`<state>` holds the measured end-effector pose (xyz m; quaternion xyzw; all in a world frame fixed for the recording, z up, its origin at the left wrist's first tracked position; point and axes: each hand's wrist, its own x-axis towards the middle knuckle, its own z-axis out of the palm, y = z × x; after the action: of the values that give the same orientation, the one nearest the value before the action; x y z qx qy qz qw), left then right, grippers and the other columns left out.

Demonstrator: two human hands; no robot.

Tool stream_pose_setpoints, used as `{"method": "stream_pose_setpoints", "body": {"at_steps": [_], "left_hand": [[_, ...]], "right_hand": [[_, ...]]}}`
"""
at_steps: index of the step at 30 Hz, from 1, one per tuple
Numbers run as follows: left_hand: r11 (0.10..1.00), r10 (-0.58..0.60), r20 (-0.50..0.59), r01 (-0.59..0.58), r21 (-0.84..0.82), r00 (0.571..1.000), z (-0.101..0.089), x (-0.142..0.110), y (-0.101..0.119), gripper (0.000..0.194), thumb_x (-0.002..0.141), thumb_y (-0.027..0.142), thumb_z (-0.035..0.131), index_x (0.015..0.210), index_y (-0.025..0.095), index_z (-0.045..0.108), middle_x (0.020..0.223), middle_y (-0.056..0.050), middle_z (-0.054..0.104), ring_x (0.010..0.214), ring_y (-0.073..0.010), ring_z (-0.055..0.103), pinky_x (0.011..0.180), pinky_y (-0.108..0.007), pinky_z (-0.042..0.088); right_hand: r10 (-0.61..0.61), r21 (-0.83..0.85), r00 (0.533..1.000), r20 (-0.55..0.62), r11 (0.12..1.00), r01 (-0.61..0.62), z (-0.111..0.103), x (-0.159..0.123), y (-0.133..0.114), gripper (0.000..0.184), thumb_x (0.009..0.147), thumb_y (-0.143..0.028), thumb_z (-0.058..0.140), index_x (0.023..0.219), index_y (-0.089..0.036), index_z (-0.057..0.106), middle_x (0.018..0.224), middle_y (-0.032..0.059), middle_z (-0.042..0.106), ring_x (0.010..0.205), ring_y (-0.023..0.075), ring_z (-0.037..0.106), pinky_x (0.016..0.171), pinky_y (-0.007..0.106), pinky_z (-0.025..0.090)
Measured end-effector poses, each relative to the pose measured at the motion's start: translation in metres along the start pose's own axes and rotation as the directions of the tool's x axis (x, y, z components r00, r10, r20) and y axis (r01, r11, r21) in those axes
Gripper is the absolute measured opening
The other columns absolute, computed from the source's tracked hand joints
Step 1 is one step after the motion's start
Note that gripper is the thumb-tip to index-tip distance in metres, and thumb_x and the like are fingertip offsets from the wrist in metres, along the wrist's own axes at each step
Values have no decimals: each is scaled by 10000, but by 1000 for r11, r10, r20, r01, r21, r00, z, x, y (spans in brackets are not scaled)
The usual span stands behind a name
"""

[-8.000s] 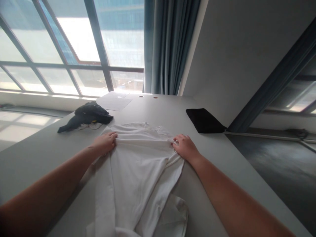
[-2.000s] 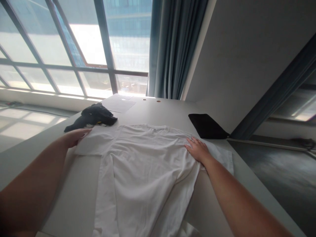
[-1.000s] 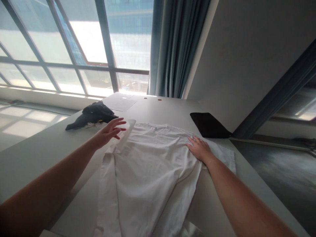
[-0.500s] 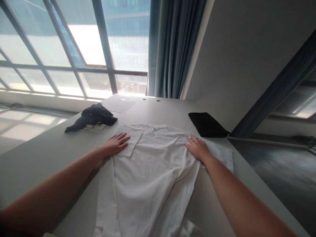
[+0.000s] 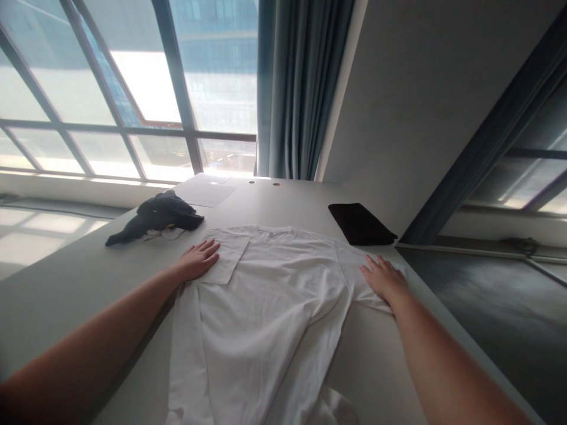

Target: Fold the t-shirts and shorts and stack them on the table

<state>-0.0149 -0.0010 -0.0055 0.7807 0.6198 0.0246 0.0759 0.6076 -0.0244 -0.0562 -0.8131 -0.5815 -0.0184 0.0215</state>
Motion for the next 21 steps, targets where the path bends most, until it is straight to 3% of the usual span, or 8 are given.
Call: {"method": "stream_pose_setpoints", "body": {"at_steps": [6,10,13,15,18,21], "left_hand": [[1000,-1,12,1,-8,1000,-2,-2,1,667,1064,536,268,1659,241,336,1754,-97,187,1619,-291,178,1276,-531,171],[1000,0,6,0,-15,1000,1,-1,-1,683,1061,548,260,1663,230,324,1757,-101,175,1620,-299,171,1276,-536,165],[1000,4,-6,-4,-9,1000,3,-1,-3,686,1060,553,266,1662,230,326,1758,-95,177,1618,-302,174,1275,-546,172],[1000,2,-21,-2,0,1000,3,-2,-3,669,1061,554,274,1652,249,347,1754,-95,200,1613,-315,191,1263,-600,173],[1000,1,-57,0,15,998,-1,-1,7,616,1072,529,272,1612,273,419,1739,-109,253,1591,-356,243,1219,-707,188],[997,61,-100,-56,52,993,-7,11,30,586,1082,506,281,1595,269,437,1726,-111,296,1575,-341,290,1233,-659,219]], "right_hand": [[124,34,990,64,991,-126,-6,-4,8,805,997,-637,236,1677,-215,318,1740,125,215,1593,362,242,1265,618,229],[180,76,983,33,980,-182,-8,-3,9,815,985,-648,247,1670,-214,335,1733,148,225,1591,387,233,1227,705,224],[312,97,950,-11,946,-309,-16,-3,-7,762,982,-610,281,1627,-231,427,1697,194,302,1561,438,283,1174,789,203],[337,86,941,-37,939,-333,-29,-6,-35,732,989,-563,301,1614,-212,449,1707,202,271,1569,442,258,1185,776,187],[66,68,995,-77,996,-60,-57,-11,-96,744,1026,-542,250,1672,-178,313,1752,158,143,1605,386,172,1236,704,172],[-209,93,977,42,974,204,-73,-13,-156,735,1053,-530,227,1680,-148,273,1740,163,193,1611,351,158,1259,652,161]]}}
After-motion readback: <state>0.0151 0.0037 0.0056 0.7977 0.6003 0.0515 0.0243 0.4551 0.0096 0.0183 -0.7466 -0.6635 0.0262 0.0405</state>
